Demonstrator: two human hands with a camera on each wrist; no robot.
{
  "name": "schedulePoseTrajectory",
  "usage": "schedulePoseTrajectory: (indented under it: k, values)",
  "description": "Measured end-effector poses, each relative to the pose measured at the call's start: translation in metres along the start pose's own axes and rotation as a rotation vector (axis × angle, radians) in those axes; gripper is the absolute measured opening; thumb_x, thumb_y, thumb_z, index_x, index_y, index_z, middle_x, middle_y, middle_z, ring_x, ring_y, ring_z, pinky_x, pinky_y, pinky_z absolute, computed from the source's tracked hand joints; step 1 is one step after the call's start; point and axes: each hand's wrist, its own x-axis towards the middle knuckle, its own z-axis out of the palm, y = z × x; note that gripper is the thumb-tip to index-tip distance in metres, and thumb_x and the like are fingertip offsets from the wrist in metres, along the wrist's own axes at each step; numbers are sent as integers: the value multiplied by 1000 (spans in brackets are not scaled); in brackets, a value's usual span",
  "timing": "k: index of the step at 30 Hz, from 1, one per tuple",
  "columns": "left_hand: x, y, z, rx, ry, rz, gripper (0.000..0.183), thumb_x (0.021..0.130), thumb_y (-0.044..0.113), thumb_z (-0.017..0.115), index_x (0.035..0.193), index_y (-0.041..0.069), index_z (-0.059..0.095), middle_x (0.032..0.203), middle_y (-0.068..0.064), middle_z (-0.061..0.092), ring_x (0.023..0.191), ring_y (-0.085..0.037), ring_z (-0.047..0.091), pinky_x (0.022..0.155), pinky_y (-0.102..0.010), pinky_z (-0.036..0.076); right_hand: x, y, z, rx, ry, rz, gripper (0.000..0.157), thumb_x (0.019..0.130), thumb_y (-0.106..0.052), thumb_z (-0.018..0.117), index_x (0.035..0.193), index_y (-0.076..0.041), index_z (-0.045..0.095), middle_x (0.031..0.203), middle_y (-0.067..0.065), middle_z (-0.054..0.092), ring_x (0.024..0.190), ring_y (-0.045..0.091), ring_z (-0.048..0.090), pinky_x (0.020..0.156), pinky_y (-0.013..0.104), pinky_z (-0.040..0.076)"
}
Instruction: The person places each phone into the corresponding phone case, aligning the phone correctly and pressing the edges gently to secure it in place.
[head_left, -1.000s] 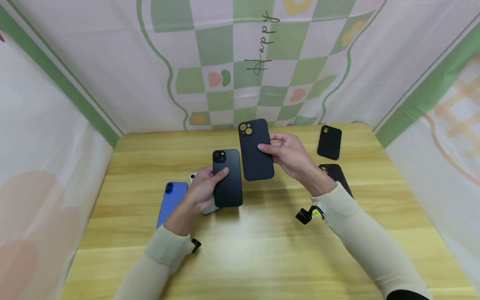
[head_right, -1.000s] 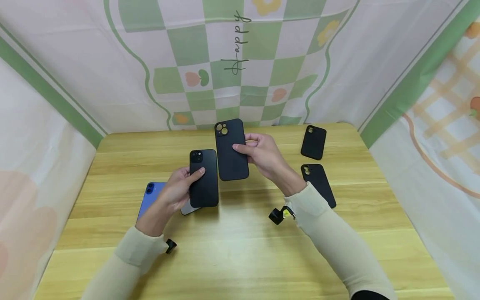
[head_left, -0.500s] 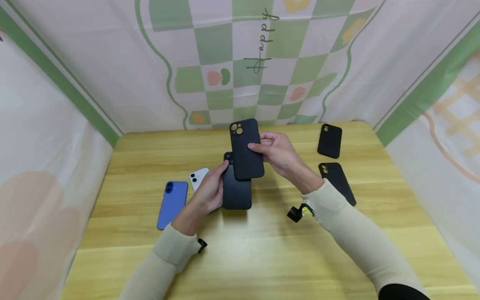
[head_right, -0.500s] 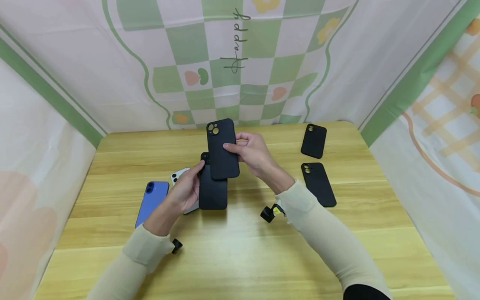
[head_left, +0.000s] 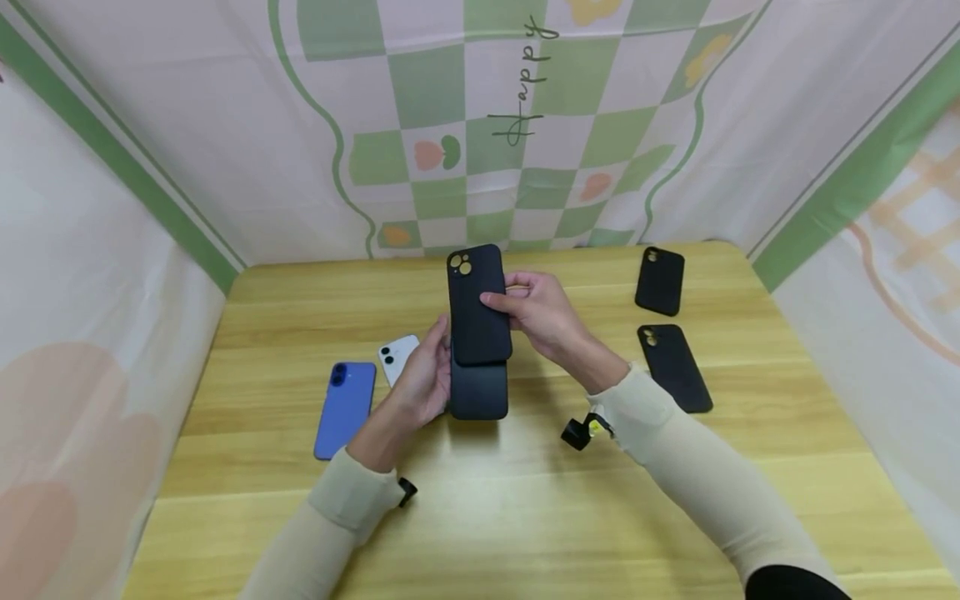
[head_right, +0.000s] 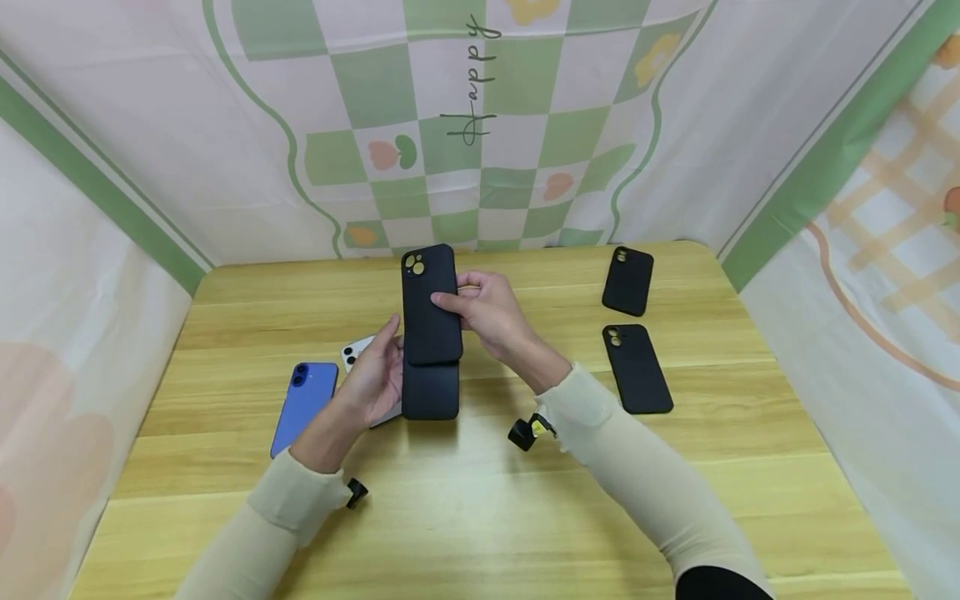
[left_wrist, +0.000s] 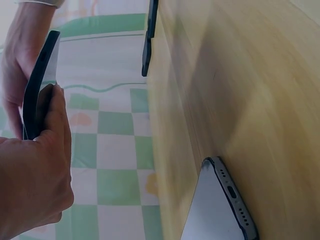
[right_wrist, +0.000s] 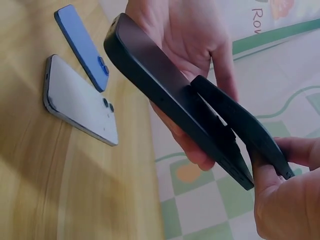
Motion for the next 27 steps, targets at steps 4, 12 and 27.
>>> schedulePoseTrajectory:
  k: [4, 12, 27]
  values:
    - [2, -2, 0, 23, -5, 27, 55, 118, 45, 24, 154, 11, 48, 133, -4, 67, 124, -16, 65, 104, -32, 56, 0, 2, 2, -9, 7, -6, 15, 97, 6, 71, 109, 8, 64, 90, 9, 80, 80, 19, 79, 73, 33, 66]
    - [2, -3, 0, 21, 5, 14, 52, 118, 42, 28, 161, 16, 40, 157, -8, 52, 144, -20, 51, 118, -38, 46, 1, 5, 3, -75, 14, -14, 23, 96, 7, 72, 116, 12, 63, 92, 11, 79, 78, 19, 79, 72, 33, 66]
    - [3, -8, -2, 51, 57, -11, 53, 117, 38, 37, 159, 4, 41, 157, -8, 52, 147, -17, 47, 119, -36, 43, -6, 12, 6, -828, 213, -353, 32, 87, -28, 89, 102, -3, 76, 88, 8, 75, 78, 21, 70, 69, 31, 56]
